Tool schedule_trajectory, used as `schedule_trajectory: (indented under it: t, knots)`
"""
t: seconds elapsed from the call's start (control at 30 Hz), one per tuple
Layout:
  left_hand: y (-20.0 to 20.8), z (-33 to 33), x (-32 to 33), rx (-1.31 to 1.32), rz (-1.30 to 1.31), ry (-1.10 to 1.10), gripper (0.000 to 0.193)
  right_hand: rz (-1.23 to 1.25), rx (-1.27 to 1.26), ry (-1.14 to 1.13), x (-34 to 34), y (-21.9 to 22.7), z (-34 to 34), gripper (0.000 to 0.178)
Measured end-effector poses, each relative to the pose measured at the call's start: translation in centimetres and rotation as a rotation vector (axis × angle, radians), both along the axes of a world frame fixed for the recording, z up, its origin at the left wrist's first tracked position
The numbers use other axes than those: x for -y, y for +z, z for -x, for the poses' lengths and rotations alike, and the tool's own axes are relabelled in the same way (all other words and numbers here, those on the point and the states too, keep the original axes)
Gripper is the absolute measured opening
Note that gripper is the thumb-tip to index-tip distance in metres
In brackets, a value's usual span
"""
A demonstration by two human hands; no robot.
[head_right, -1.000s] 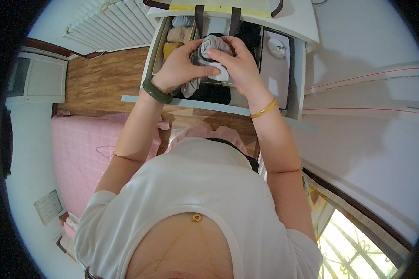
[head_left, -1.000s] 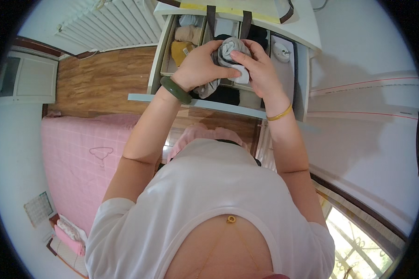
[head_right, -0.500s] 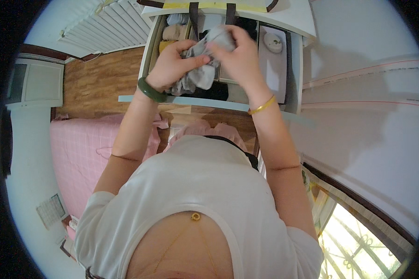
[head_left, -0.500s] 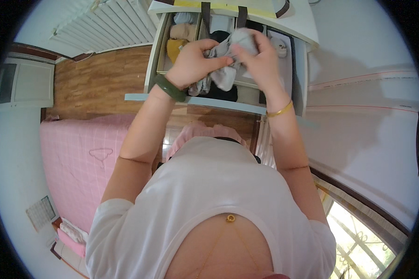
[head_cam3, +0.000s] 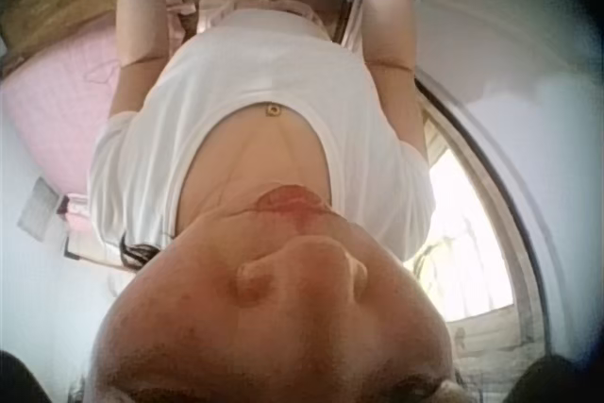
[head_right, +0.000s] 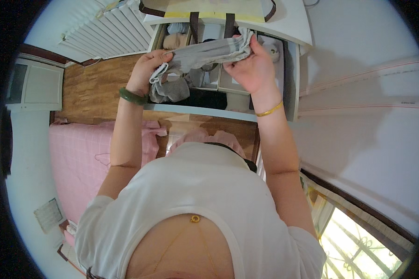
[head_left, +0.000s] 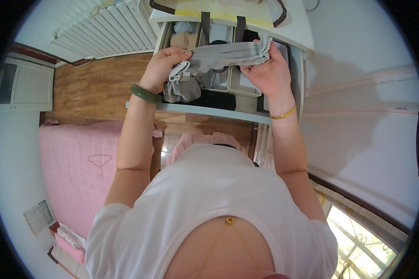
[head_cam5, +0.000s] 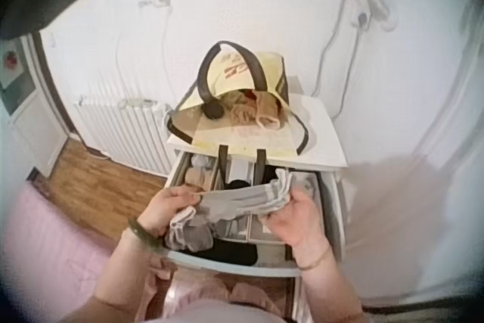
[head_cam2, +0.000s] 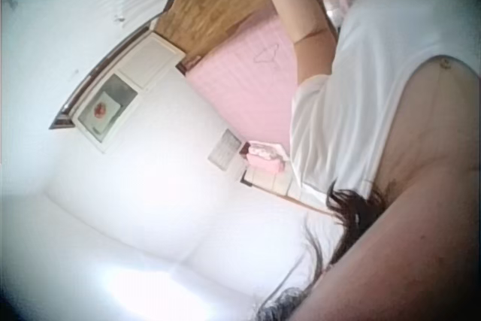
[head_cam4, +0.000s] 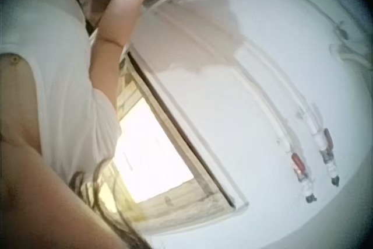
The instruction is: The person opens a drawer and sorts through various socks and underwear, folding them and placing them into a yellow bag. The person handles multiple items one at a time, folding and packing them into the bag before closing the drawer.
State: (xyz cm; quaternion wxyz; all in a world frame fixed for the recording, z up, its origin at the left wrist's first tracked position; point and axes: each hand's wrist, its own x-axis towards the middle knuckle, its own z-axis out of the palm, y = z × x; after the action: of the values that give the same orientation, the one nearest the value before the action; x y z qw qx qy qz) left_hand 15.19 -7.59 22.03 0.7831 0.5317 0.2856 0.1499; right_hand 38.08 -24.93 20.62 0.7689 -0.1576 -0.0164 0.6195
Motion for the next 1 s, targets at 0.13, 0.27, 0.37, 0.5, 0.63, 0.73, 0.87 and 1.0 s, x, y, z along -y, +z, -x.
schedule_trajectory:
  t: [0.13,0.27,0.37,0.5,0.63,0.73,0.87,1.0]
  knots:
    - [-0.1,0.3,0.7,0.091,0.103,0.074,0.024,0.006,0.104,0.161,-1.5,-0.6,-1.9,0.027]
    - [0.3,1.2,0.6,0.191,0.318,0.07,0.026,-0.016,0.212,0.233,-3.5,0.8,-3.0,0.024]
    - [0.6,1.5,1.1,0.198,0.285,0.235,0.028,-0.048,0.232,0.17,-4.2,1.4,-2.8,0.028]
    - [-0.7,3.1,-0.1,0.167,0.171,0.143,0.02,0.008,0.141,0.015,-5.0,1.9,-1.3,0.027]
    - [0.8,3.9,1.0,0.032,0.031,0.144,0.012,0.152,0.2,-0.224,-5.7,3.7,-2.3,0.038]
    - [0.7,4.4,0.7,0.076,0.083,0.14,0.015,0.224,0.341,-0.329,-5.6,4.0,-2.8,0.035]
    - [-0.4,4.8,-0.6,0.182,0.076,0.014,0.022,0.357,0.997,-0.351,-4.9,4.1,-1.7,0.042]
    - [-1.0,1.1,0.6,0.046,-0.845,0.268,0.035,0.382,1.335,-0.274,-5.6,4.2,1.6,0.041]
